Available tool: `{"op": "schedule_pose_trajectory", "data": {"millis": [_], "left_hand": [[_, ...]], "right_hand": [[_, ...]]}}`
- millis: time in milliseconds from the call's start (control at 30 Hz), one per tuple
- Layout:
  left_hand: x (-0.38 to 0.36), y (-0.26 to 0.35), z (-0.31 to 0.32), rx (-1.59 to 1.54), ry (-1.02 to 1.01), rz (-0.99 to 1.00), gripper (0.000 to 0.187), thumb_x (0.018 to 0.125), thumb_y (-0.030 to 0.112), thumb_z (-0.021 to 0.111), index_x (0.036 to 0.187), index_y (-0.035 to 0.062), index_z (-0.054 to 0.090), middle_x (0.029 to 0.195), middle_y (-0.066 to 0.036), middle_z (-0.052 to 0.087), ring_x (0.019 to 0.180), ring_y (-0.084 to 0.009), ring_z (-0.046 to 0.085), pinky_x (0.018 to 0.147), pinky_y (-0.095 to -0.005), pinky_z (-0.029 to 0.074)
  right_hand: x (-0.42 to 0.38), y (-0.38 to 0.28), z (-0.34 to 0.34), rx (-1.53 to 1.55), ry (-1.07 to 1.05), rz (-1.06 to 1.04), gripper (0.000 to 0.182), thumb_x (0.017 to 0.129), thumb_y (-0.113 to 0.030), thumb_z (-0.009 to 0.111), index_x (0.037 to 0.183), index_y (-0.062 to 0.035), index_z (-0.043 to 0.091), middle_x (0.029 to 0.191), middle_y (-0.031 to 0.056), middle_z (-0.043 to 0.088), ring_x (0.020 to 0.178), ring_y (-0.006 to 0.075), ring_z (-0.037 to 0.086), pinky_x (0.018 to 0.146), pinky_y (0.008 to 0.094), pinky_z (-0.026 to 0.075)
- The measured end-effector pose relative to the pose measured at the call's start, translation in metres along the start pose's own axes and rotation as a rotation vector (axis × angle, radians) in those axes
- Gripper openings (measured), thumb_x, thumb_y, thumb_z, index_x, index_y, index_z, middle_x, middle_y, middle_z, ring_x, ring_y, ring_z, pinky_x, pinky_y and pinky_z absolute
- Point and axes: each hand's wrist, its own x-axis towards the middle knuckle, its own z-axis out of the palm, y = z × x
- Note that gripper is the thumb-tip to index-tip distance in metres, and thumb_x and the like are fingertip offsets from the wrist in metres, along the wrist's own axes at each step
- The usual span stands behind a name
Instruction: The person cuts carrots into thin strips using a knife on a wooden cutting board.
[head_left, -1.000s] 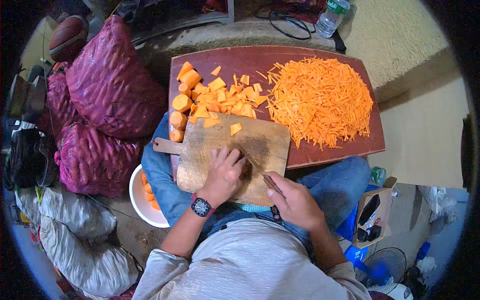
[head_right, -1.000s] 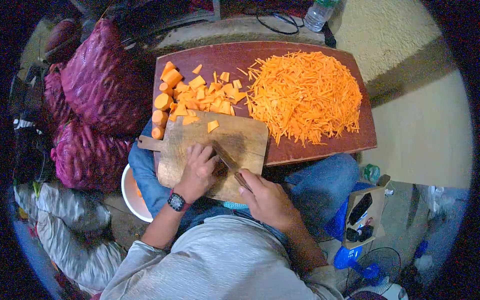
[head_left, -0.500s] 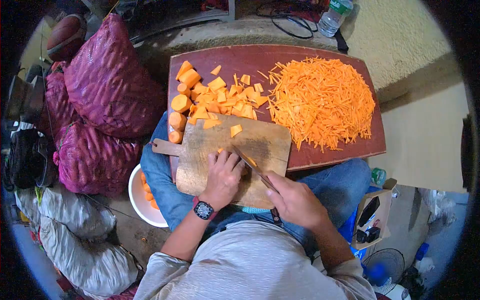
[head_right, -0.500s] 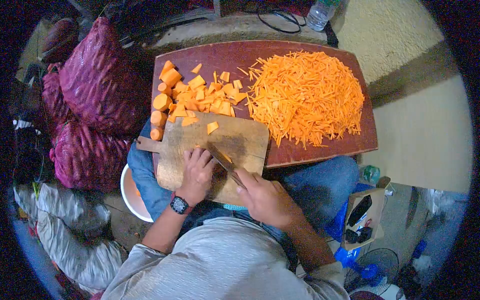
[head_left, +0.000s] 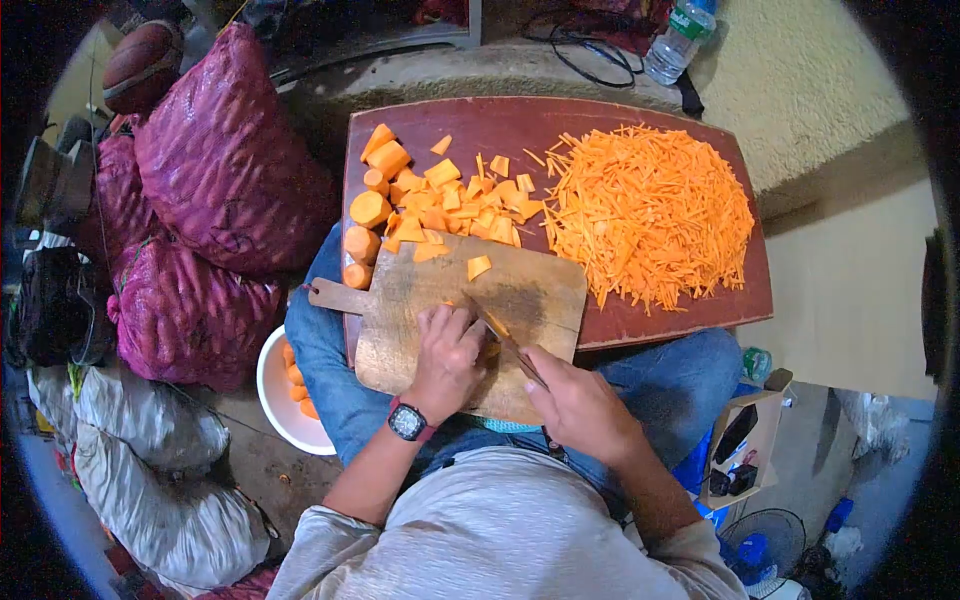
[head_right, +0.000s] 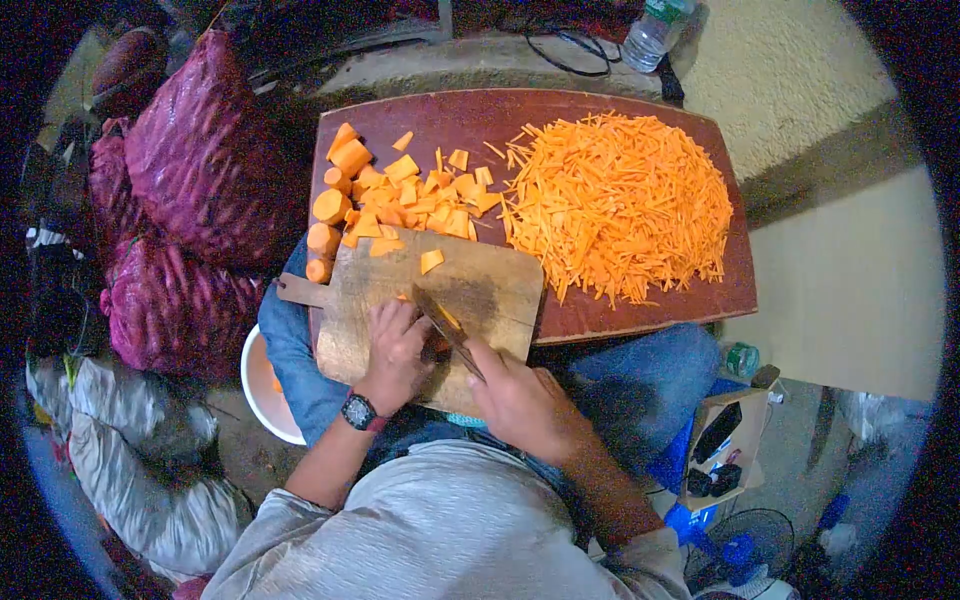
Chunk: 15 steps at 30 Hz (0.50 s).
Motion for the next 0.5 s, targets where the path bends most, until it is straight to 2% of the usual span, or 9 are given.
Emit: {"op": "schedule_pose_trajectory", "data": {"millis": [133, 200, 233, 300, 400, 500], "left_hand": [[0.003, -0.003, 0.003, 0.017, 0.041, 0.055, 0.058, 0.059, 0.007, 0.084, 0.116, 0.0016, 0.074, 0.114, -0.015, 0.063, 0.110, -0.0385, 0.058, 0.101, -0.0518, 0.044], [-0.001, 0.000, 0.002, 0.005, 0.050, 0.042, 0.059, 0.059, 0.006, 0.084, 0.117, 0.0011, 0.073, 0.115, -0.016, 0.063, 0.111, -0.0392, 0.058, 0.101, -0.0520, 0.044], [-0.002, 0.001, 0.003, 0.002, 0.053, 0.031, 0.059, 0.059, 0.006, 0.084, 0.117, 0.0011, 0.073, 0.115, -0.016, 0.063, 0.111, -0.0392, 0.058, 0.101, -0.0520, 0.044], [-0.001, 0.000, 0.004, -0.006, 0.051, 0.035, 0.062, 0.059, 0.006, 0.084, 0.119, 0.0006, 0.071, 0.118, -0.017, 0.061, 0.112, -0.0395, 0.056, 0.101, -0.0523, 0.044], [-0.002, -0.002, 0.008, -0.025, 0.032, 0.023, 0.061, 0.061, 0.006, 0.083, 0.120, 0.0001, 0.070, 0.118, -0.017, 0.060, 0.114, -0.0396, 0.055, 0.101, -0.0526, 0.044], [-0.003, -0.002, 0.007, -0.013, 0.025, 0.008, 0.055, 0.063, 0.005, 0.082, 0.117, -0.0002, 0.071, 0.116, -0.017, 0.059, 0.114, -0.0397, 0.055, 0.101, -0.0525, 0.044]], "right_hand": [[0.006, 0.003, -0.004, 0.009, -0.020, -0.002, 0.039, 0.106, -0.014, 0.062, 0.143, -0.0029, 0.055, 0.113, 0.0299, 0.073, 0.103, 0.0503, 0.072, 0.083, 0.0549, 0.059], [-0.009, 0.004, -0.011, 0.055, -0.070, 0.014, 0.044, 0.107, -0.020, 0.062, 0.144, -0.0011, 0.051, 0.114, 0.0322, 0.071, 0.103, 0.0537, 0.071, 0.085, 0.0608, 0.059], [-0.010, 0.003, -0.009, 0.051, -0.081, 0.014, 0.044, 0.107, -0.020, 0.062, 0.144, -0.0011, 0.051, 0.114, 0.0322, 0.071, 0.103, 0.0537, 0.071, 0.085, 0.0608, 0.059], [-0.012, 0.000, -0.004, 0.059, -0.020, 0.043, 0.040, 0.106, -0.015, 0.063, 0.142, -0.0011, 0.055, 0.112, 0.0311, 0.072, 0.103, 0.0505, 0.072, 0.084, 0.0548, 0.059], [0.009, -0.003, 0.001, -0.033, -0.031, 0.032, 0.041, 0.106, -0.015, 0.063, 0.143, -0.0011, 0.055, 0.111, 0.0315, 0.072, 0.103, 0.0507, 0.072, 0.084, 0.0541, 0.059], [0.002, -0.002, -0.005, 0.046, -0.030, 0.011, 0.043, 0.106, -0.015, 0.063, 0.145, -0.0003, 0.055, 0.111, 0.0328, 0.071, 0.105, 0.0519, 0.071, 0.086, 0.0550, 0.058]]}}
